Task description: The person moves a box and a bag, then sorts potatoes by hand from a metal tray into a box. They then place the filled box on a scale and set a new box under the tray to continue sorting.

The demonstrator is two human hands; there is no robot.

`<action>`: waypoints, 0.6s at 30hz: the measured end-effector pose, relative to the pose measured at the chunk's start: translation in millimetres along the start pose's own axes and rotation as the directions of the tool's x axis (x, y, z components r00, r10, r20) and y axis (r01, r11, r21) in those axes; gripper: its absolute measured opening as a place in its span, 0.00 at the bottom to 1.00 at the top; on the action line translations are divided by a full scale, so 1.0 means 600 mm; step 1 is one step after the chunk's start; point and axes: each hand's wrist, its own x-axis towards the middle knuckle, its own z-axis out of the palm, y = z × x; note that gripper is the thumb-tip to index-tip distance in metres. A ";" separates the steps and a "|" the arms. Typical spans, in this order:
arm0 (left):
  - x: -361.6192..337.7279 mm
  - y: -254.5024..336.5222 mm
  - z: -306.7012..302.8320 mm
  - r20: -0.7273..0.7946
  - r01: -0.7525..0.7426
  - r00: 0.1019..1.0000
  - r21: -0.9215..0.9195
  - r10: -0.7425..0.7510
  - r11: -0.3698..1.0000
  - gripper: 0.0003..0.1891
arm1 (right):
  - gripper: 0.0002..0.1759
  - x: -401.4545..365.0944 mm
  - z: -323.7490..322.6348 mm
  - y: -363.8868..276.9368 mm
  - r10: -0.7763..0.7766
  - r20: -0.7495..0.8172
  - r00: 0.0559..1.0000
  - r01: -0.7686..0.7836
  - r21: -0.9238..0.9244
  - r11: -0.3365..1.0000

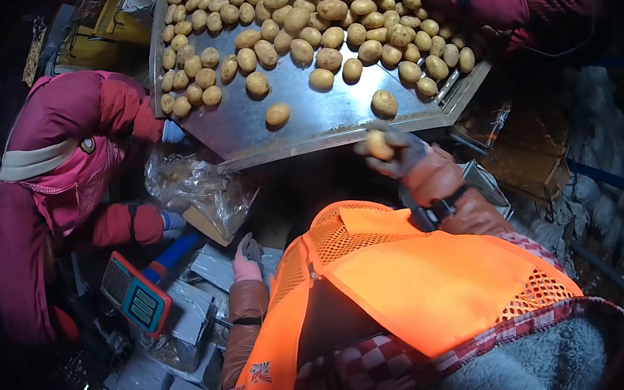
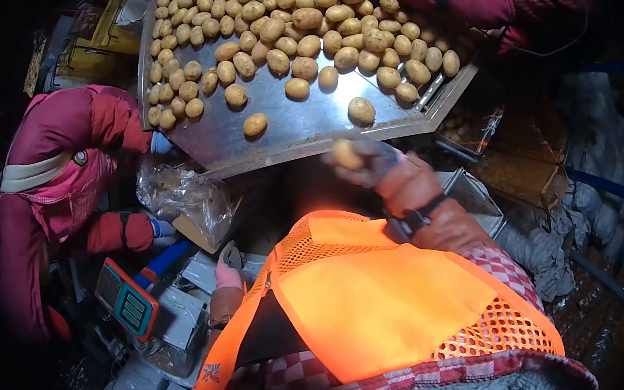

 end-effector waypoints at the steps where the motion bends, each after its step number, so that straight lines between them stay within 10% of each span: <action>1: 0.004 -0.007 -0.001 0.006 0.035 0.999 0.024 -0.035 0.999 0.16 | 0.28 -0.046 -0.026 -0.012 0.020 -0.105 0.994 -0.028 -0.077 0.997; 4: 0.015 -0.041 -0.017 0.055 0.092 0.994 0.094 -0.098 0.991 0.17 | 0.22 -0.184 -0.076 -0.052 0.000 -0.430 0.903 -0.181 -0.380 0.907; 7: 0.041 -0.089 -0.029 0.128 0.058 0.989 0.106 -0.071 0.993 0.21 | 0.18 -0.299 -0.163 -0.059 -0.338 -0.614 0.713 -0.441 -0.768 0.464; 9: 0.052 -0.115 -0.031 0.171 0.070 0.982 0.083 -0.083 0.994 0.23 | 0.16 -0.312 -0.214 -0.040 -0.641 -0.473 0.605 -0.527 -0.841 0.123; 12: 0.067 -0.158 -0.046 0.286 0.054 0.957 -0.022 -0.046 0.998 0.23 | 0.17 -0.184 -0.180 -0.007 -0.725 -0.381 0.574 0.027 -0.876 0.482; 13: 0.078 -0.168 -0.057 0.290 -0.088 0.955 0.047 0.071 0.995 0.22 | 0.16 -0.123 -0.137 -0.002 -0.777 -0.113 0.619 0.053 -0.981 0.185; 14: 0.075 -0.186 -0.069 0.293 -0.213 0.941 0.114 0.172 0.970 0.21 | 0.14 -0.061 -0.095 0.000 -0.743 -0.119 0.658 0.069 -0.974 0.218; 15: 0.062 -0.207 -0.077 0.294 -0.325 0.918 0.180 0.265 0.928 0.21 | 0.14 -0.001 -0.075 -0.002 -0.779 0.112 0.617 -0.047 -0.983 -0.178; 18: 0.018 -0.231 -0.133 0.172 -0.252 0.954 0.022 0.245 0.967 0.21 | 0.16 0.145 0.010 -0.050 -0.741 0.123 0.660 -0.152 -0.944 -0.292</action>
